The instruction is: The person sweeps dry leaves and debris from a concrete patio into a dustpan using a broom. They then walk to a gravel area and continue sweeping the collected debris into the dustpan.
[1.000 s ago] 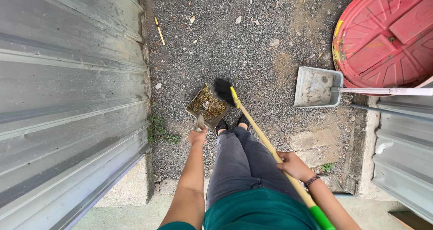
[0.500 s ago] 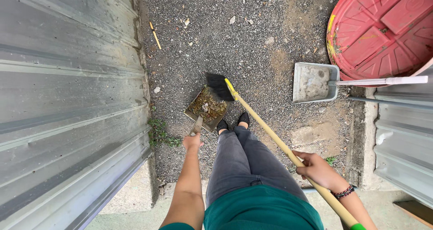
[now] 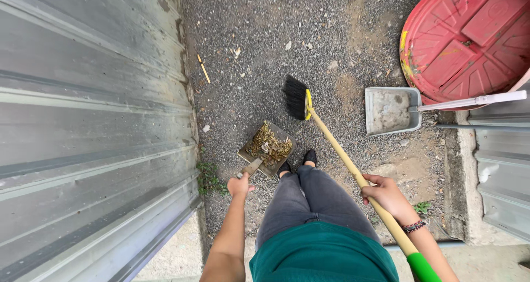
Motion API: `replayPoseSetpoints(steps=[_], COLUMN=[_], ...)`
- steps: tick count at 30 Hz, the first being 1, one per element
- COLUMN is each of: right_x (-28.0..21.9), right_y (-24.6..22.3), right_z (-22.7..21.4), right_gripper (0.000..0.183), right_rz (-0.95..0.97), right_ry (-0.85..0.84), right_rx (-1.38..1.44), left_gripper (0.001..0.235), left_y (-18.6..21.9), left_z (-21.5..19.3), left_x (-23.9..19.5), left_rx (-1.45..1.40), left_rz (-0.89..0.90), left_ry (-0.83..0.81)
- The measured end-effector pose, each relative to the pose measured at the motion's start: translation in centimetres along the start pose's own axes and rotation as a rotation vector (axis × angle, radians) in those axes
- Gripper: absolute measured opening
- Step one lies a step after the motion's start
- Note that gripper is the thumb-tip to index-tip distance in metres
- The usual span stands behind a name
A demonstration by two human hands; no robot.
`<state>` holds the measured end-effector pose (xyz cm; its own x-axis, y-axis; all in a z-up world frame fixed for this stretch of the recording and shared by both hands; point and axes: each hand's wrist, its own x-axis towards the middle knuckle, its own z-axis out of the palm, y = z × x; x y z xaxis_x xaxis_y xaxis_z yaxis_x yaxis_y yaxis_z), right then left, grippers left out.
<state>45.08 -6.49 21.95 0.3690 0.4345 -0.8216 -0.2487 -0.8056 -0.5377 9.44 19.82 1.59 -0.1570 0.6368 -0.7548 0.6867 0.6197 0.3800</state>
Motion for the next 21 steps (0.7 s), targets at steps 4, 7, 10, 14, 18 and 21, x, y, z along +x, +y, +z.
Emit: replayPoseSetpoints(steps=[4, 7, 10, 14, 18, 21], right_x=[1.9, 3.6, 5.8, 9.6, 13.6, 15.9], right_y=[1.0, 1.5, 1.5, 0.9, -1.9, -3.9], right_z=[-1.1, -2.5, -4.6, -7.6, -11.0, -13.3], right_gripper=[0.056, 0.047, 0.033, 0.024, 0.019, 0.02], right_rz=[-0.027, -0.033, -0.069, -0.067, -0.026, -0.083], right_ry=[-0.014, -0.02, -0.023, -0.04, -0.03, -0.1], right_rx=[0.083, 0.093, 0.08, 0.139, 0.114, 0.188], left_gripper=[0.054, 0.049, 0.049, 0.052, 0.055, 0.051], left_y=[0.7, 2.4, 5.0, 9.1, 13.9, 16.0], left_z=[-0.1, 0.9, 2.2, 3.9, 6.0, 7.3], left_x=[-1.2, -1.3, -1.1, -0.3, 0.3, 0.1], left_rx=[0.124, -0.167, -0.148, -0.197, -0.156, -0.212], left_rz=[0.1, 0.047, 0.048, 0.032, 0.016, 0.027], left_ry=[0.113, 0.033, 0.082, 0.116, 0.138, 0.145])
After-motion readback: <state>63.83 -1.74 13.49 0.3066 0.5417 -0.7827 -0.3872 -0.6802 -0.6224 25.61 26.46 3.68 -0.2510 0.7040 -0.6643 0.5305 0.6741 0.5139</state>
